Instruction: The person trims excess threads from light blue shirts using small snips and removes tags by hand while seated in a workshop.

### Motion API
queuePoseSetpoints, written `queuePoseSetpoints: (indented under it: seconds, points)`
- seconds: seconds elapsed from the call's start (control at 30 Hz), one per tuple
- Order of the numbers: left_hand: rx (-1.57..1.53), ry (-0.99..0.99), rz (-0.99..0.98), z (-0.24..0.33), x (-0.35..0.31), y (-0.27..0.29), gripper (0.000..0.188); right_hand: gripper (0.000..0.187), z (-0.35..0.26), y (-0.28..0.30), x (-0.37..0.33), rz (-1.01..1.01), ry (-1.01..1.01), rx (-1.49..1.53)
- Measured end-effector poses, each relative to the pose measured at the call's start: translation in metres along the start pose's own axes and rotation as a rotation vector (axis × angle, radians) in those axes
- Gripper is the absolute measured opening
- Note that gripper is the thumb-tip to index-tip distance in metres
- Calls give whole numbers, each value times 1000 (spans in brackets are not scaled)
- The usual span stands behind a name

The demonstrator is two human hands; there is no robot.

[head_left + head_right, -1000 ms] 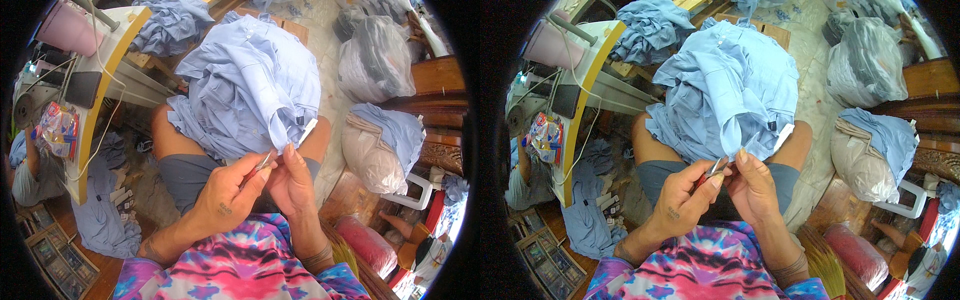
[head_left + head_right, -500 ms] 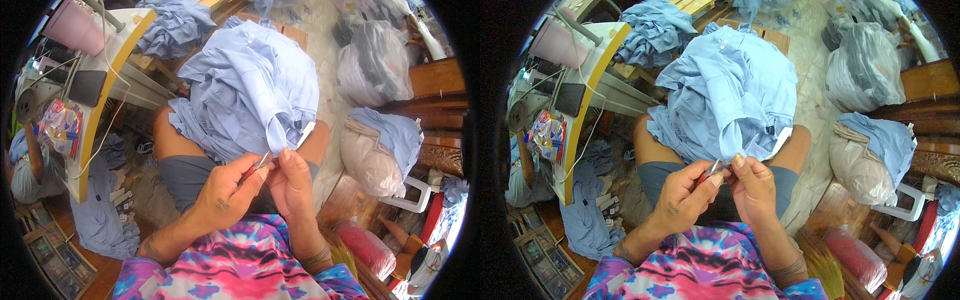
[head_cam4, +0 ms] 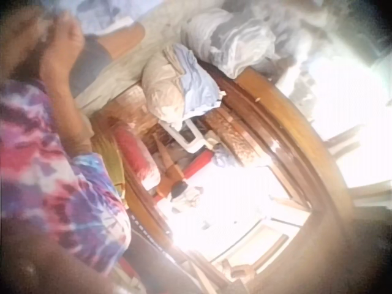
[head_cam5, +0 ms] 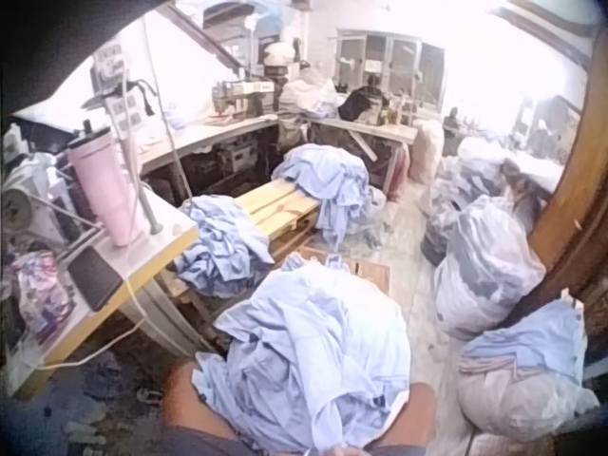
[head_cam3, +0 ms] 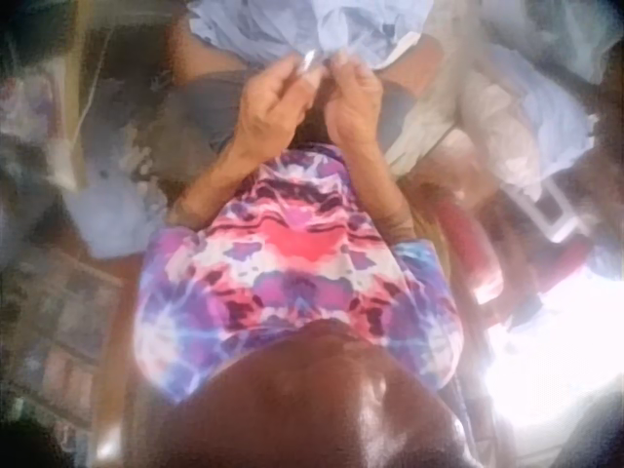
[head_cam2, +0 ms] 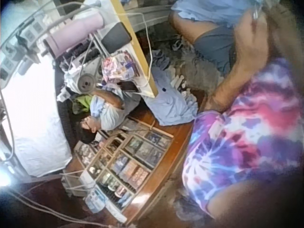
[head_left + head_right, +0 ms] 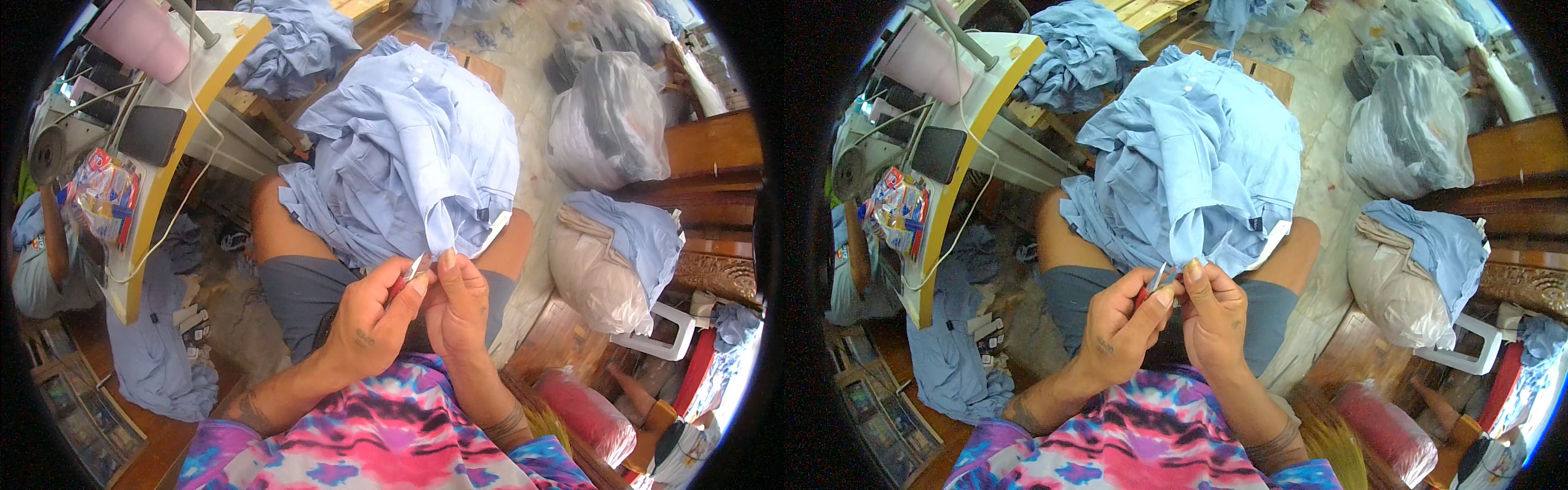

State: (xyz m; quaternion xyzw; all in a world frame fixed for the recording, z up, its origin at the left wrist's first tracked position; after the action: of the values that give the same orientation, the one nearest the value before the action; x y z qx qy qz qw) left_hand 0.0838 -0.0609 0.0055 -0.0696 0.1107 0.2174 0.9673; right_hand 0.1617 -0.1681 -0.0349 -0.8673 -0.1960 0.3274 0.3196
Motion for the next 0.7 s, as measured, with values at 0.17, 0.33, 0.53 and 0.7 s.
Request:
queuePoseSetpoints:
  seconds: [0.17, 0.33, 0.53, 0.7]
  points:
    - [227, -168, 11, 12, 3, 0, 28, 17, -2, 2, 3, 0, 81, -169]
    - [186, -77, 17, 13, 2, 0, 26, 17, 2, -5, 5, 4, 92, -111]
    - [-310, 95, -91, 15, 5, 15, 36, 17, -4, -9, 11, -70, 221, -277]
    - [-451, 147, -116, 12, 2, 9, 42, 15, -8, -12, 11, -94, 275, -387]
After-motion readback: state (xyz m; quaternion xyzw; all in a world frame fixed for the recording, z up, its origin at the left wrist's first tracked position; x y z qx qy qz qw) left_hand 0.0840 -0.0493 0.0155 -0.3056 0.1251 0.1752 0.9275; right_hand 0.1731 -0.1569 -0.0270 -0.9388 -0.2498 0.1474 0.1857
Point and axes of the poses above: each hand's wrist, its own x-axis towards the middle knuckle, its own y-axis out of the back of the hand, z = x × y, the point moved 3 cm from there along x, towards the middle knuckle, and after that the axes turned 4 degrees about -y, right-handed, at the moved point
